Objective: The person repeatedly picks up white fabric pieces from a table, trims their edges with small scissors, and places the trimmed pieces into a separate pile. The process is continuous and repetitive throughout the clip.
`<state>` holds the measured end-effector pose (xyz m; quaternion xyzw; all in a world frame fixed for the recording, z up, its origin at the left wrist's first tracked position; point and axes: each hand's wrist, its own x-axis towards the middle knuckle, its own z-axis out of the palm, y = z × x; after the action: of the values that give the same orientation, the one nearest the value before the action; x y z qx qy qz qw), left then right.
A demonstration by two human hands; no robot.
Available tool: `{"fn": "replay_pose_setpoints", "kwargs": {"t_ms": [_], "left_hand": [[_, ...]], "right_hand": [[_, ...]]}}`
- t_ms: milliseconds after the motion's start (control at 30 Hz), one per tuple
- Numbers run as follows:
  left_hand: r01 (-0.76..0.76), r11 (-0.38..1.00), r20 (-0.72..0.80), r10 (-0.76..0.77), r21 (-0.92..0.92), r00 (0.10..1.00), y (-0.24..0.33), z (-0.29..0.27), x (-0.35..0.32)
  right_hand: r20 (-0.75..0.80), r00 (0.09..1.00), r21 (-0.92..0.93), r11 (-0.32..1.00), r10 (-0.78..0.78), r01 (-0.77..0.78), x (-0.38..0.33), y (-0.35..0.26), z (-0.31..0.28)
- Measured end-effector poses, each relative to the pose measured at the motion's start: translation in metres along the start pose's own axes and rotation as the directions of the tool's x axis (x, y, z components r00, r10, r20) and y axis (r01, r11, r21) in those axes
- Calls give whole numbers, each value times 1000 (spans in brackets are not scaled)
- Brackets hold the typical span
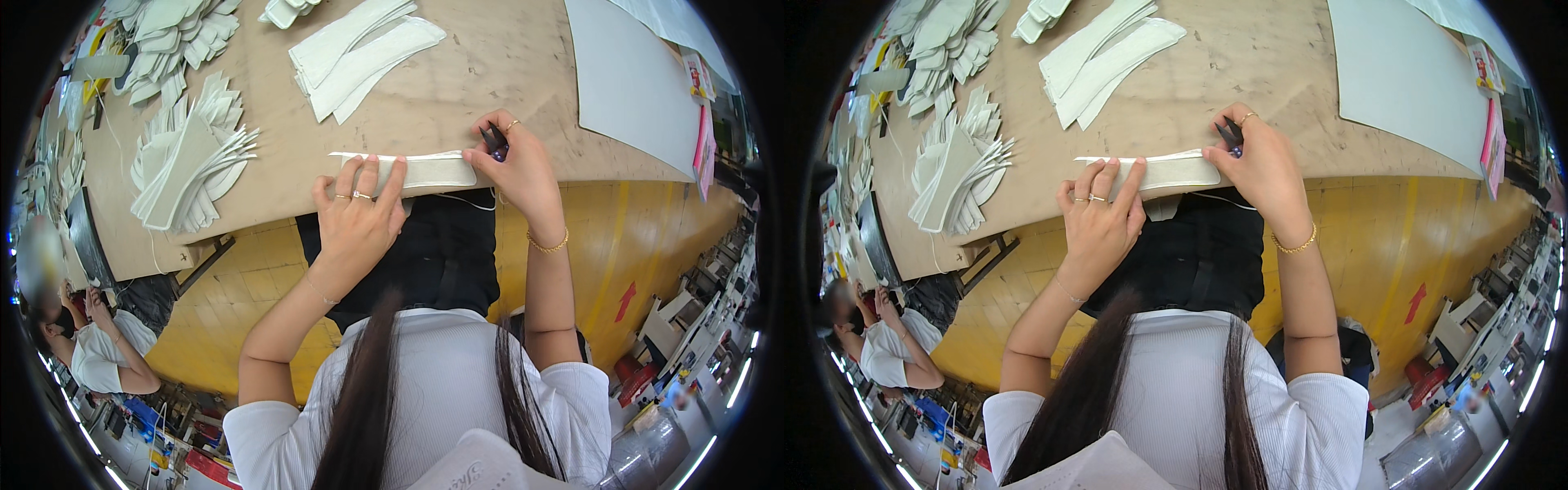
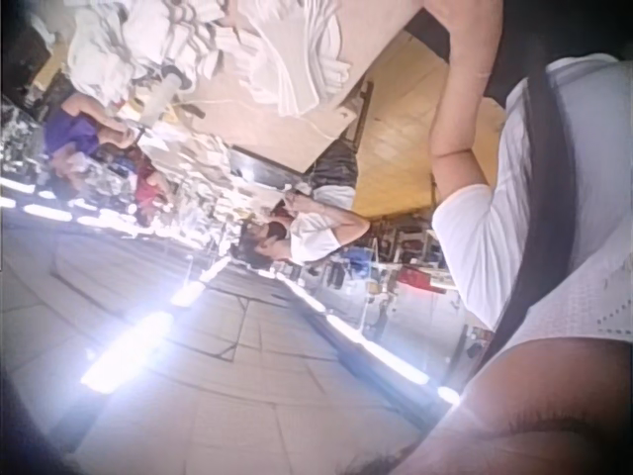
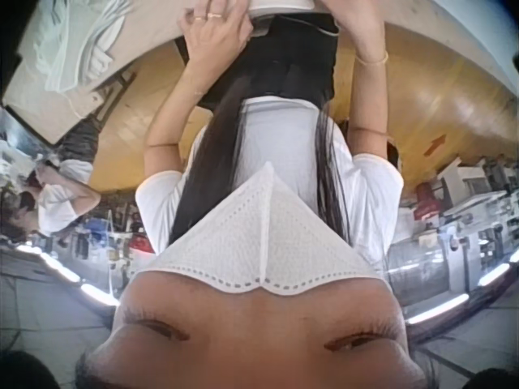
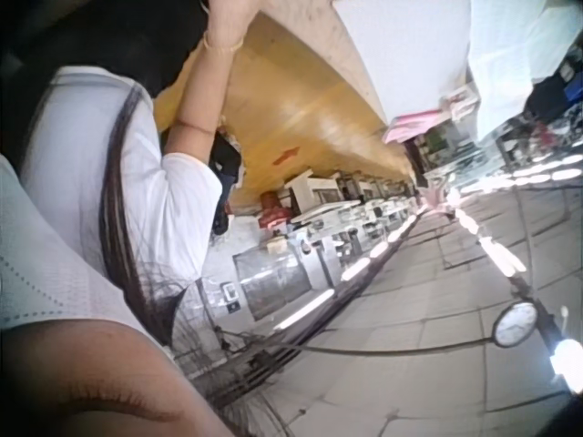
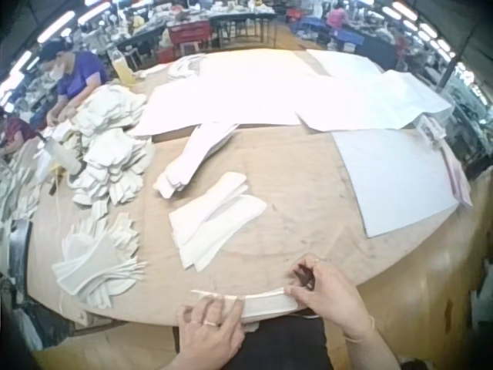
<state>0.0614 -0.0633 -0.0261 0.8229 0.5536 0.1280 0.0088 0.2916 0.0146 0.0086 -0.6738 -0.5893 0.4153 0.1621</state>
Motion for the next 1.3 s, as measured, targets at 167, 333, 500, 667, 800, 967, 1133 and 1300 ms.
{"fn": "replay_pose_setpoints", "kwargs": {"t_ms": [167,333,500,667,800,967,1133,1300], "left_hand": [[1,1000,-4,-1,11,1000,3,2,2],[27,999,52,-28,18,998,9,-2,6],[42,998,125,-48,55,991,18,-6,12],[70,995,125,-79,74,989,27,-6,15],[98,992,123,-107,77,987,32,-4,15],[91,989,139,-107,115,985,36,-6,17],[88,991,151,-102,99,983,38,-10,20],[-189,970,93,204,-150,974,39,4,30]], "right_hand": [[10,1000,-29,999,-19,19,1,-5,-2],[21,1000,-28,999,-18,19,3,-5,-1],[4,999,-5,999,-48,48,4,0,2],[10,999,-12,999,-45,45,4,-1,2],[13,999,-21,999,-44,45,5,-3,3],[-14,998,-16,998,-58,58,5,1,6],[-64,991,-114,988,-116,108,0,1,13],[-128,962,-251,946,-242,204,-6,3,15]]}}
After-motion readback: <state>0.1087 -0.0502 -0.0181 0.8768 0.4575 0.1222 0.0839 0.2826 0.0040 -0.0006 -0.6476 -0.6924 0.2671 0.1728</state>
